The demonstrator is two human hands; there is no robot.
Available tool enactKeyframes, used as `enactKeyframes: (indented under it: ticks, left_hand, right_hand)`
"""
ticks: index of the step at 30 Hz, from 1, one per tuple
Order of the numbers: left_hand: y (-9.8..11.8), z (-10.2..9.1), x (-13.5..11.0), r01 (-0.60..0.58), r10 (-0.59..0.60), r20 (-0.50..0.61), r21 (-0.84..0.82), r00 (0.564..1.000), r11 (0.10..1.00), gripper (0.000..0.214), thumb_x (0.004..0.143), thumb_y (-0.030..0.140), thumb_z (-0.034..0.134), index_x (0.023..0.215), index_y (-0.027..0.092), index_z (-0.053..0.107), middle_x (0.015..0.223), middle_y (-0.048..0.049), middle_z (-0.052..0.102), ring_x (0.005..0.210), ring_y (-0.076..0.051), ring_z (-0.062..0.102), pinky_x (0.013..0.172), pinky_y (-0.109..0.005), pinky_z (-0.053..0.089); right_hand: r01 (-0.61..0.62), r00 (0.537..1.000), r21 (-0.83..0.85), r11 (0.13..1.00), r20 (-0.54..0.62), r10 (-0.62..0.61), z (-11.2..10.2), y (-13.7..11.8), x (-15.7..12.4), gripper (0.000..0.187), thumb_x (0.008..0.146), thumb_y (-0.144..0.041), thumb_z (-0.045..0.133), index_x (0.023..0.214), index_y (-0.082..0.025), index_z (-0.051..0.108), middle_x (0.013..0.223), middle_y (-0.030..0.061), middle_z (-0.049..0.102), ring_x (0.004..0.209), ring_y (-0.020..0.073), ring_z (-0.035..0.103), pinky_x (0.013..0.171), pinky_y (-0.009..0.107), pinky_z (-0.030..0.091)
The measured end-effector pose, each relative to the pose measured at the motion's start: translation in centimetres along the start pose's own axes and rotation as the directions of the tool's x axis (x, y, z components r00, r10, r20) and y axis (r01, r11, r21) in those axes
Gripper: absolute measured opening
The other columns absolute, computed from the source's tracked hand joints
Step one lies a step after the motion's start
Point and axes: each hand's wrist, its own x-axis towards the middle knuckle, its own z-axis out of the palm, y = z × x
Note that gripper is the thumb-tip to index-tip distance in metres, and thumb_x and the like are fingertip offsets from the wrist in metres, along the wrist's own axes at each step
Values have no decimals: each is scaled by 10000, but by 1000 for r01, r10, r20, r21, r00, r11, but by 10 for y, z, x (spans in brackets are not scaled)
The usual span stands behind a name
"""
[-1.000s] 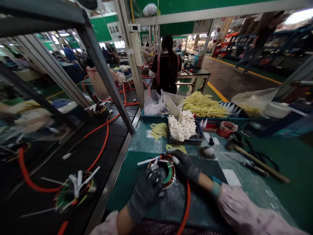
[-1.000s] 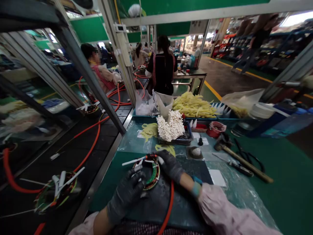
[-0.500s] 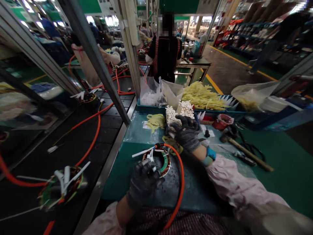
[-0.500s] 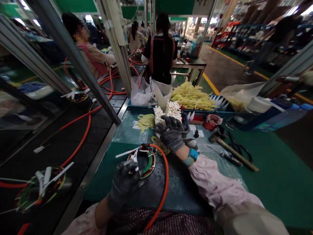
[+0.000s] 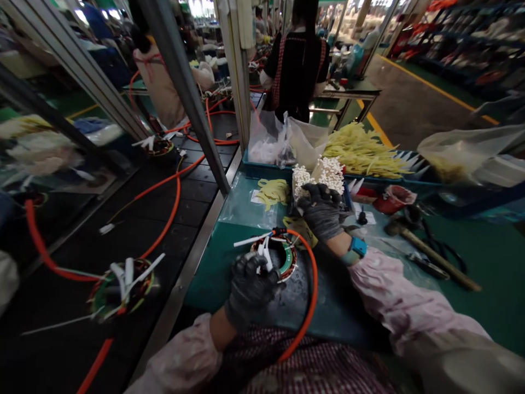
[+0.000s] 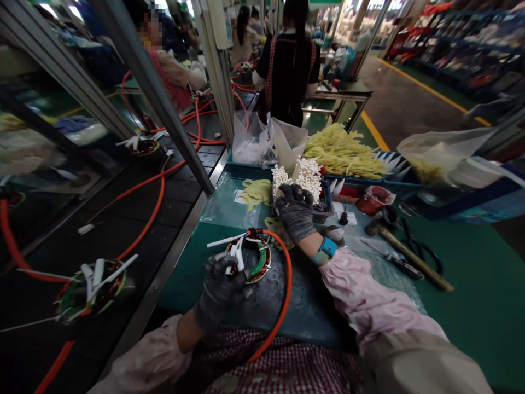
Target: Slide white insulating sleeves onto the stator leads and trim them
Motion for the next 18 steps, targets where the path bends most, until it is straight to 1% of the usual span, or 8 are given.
enactKeyframes:
  ticks: [3,7,9,11,12,13,15,18]
  left_hand:
    - [-4,0,3,-24,26,24,-50,999,998,360,853,603,1012,1037,339,849,1215,-70,621,1257,-288,552,1109,-415,484]
    - [-9,-2,6,-44,41,-27,-105,999,993,331,853,559,1016,1007,327,839,1218,-69,614,1266,-286,555,1137,-411,479]
    - [-11,-3,4,-39,39,-2,-105,999,994,323,845,529,1022,1042,341,847,1223,-71,622,1279,-293,557,1141,-417,486]
    - [-12,-3,2,-36,41,53,-97,998,995,346,825,511,1031,1091,368,860,1226,-72,642,1292,-303,557,1144,-432,493]
    - [-12,-3,0,-37,44,76,-95,996,995,359,817,513,1029,1109,382,865,1230,-72,653,1295,-309,558,1146,-443,493]
    - [-13,-3,-1,-39,48,91,-93,995,995,364,815,524,1021,1117,393,868,1233,-71,662,1294,-315,562,1148,-454,493]
    - [-13,-2,-4,-42,51,105,-85,993,995,352,835,566,990,1118,396,866,1242,-71,674,1296,-320,578,1163,-473,493]
    - [-11,-3,-4,-43,51,83,-84,995,995,328,932,623,906,1101,349,844,1269,-74,683,1310,-320,609,1188,-488,496]
  right_hand:
    - [55,998,109,993,-5,-55,-6,-3,-1,181,1013,-208,740,1107,-254,888,1525,137,806,1468,381,644,1218,577,492]
    - [142,990,383,913,-49,-134,-29,-1,-11,77,1016,-265,767,1014,-240,840,1211,122,874,1127,303,795,1014,479,641]
    - [128,989,564,816,-136,-61,-52,2,-24,105,1046,-359,786,1007,-262,782,1037,64,861,941,257,816,864,429,679]
    - [95,965,751,653,-230,125,-79,3,-43,239,1031,-462,856,965,-290,705,904,12,816,806,233,804,736,395,676]
    - [66,951,816,574,-225,211,-92,2,-54,310,1013,-499,892,940,-298,669,863,-4,794,752,223,791,673,374,661]
    - [21,952,855,518,-175,251,-102,0,-66,364,1002,-532,911,923,-300,643,831,-15,777,692,210,771,603,346,634]
    - [-101,978,873,477,0,207,-111,-6,-89,411,1016,-591,895,924,-297,622,779,-26,752,583,184,715,501,307,573]
    - [-181,983,790,585,126,134,-100,-19,-119,391,1112,-650,733,978,-303,613,773,1,740,589,205,708,520,339,596]
